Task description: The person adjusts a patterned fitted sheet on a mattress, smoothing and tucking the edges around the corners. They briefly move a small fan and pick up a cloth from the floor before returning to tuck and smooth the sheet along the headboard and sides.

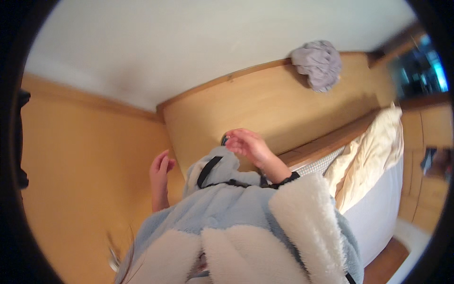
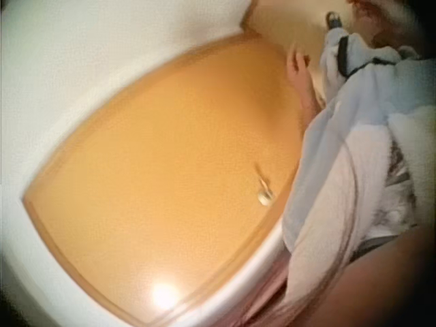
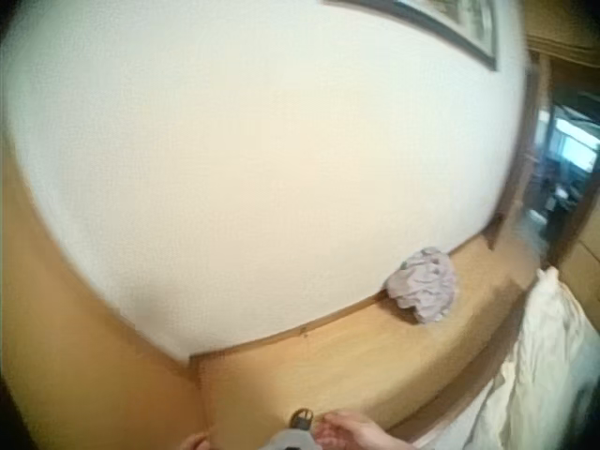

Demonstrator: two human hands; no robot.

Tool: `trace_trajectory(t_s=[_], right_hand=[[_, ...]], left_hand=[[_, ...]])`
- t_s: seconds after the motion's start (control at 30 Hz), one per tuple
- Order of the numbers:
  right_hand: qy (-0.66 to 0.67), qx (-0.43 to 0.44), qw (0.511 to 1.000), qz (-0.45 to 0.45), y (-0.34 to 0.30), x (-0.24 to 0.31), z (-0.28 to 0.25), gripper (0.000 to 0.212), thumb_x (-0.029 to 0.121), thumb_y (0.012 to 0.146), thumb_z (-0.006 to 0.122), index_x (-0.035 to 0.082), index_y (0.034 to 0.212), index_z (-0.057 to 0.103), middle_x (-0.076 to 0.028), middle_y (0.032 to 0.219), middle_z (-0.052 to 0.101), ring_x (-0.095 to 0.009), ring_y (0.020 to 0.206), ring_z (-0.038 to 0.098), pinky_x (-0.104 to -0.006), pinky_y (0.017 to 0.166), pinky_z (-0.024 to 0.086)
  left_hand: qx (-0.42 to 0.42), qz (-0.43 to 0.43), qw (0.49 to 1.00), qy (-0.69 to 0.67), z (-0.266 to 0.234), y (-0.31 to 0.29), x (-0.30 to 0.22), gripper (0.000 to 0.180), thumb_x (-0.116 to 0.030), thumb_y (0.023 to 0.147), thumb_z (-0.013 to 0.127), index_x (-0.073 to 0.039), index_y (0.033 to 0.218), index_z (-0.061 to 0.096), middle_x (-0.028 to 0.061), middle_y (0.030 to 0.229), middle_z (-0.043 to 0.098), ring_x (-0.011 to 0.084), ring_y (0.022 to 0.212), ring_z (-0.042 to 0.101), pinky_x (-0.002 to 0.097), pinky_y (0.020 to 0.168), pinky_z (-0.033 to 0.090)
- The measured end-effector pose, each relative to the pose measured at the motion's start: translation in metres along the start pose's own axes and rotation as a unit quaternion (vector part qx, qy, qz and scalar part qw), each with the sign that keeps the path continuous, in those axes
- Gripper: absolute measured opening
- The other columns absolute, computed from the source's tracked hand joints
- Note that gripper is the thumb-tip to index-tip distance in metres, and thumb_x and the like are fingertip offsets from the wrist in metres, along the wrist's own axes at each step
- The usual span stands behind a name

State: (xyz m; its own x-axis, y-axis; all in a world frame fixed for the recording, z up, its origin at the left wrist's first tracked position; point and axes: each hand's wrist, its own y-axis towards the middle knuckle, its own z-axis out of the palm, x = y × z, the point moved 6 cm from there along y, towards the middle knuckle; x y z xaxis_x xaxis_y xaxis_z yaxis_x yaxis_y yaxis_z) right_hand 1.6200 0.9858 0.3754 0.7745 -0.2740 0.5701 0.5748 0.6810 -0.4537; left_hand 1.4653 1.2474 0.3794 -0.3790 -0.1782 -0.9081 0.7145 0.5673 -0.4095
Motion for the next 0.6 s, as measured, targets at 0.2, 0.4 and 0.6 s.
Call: trace_trajectory(t_s=[0.2,0.4,0.6], right_hand=[[0.107,-0.066,0.989,-0.074,0.045,0.04,-0.026,0.026,0.022,0.093,0.048,0.002,0.108,0.054,-0.008,0.086,0.064,-0.017,0.083,0.061,-0.0287,0.076,0.049],[0.173,-0.17,0.957,-0.161,0.013,0.058,-0.082,0.025,0.023,0.093,0.047,0.004,0.108,0.053,-0.008,0.086,0.063,-0.017,0.081,0.061,-0.0292,0.077,0.048],[0.234,-0.244,0.89,-0.306,-0.047,0.113,-0.134,0.024,0.022,0.092,0.048,0.006,0.109,0.055,-0.007,0.086,0.063,-0.017,0.082,0.06,-0.0317,0.08,0.048]], left_hand=[[0.127,-0.035,0.987,0.094,0.053,0.1,-0.041,0.026,-0.014,0.092,0.052,-0.003,0.115,0.056,0.0045,0.087,0.062,0.0118,0.08,0.059,0.0241,0.071,0.048],[0.301,-0.041,0.933,0.195,0.147,0.168,-0.041,0.028,-0.012,0.09,0.053,-0.002,0.116,0.055,0.0061,0.089,0.063,0.0117,0.081,0.059,0.0232,0.071,0.048],[0.469,0.022,0.834,0.289,0.276,0.19,-0.062,0.033,-0.012,0.089,0.055,0.003,0.118,0.052,0.0074,0.093,0.062,0.0133,0.084,0.06,0.0232,0.076,0.048]])
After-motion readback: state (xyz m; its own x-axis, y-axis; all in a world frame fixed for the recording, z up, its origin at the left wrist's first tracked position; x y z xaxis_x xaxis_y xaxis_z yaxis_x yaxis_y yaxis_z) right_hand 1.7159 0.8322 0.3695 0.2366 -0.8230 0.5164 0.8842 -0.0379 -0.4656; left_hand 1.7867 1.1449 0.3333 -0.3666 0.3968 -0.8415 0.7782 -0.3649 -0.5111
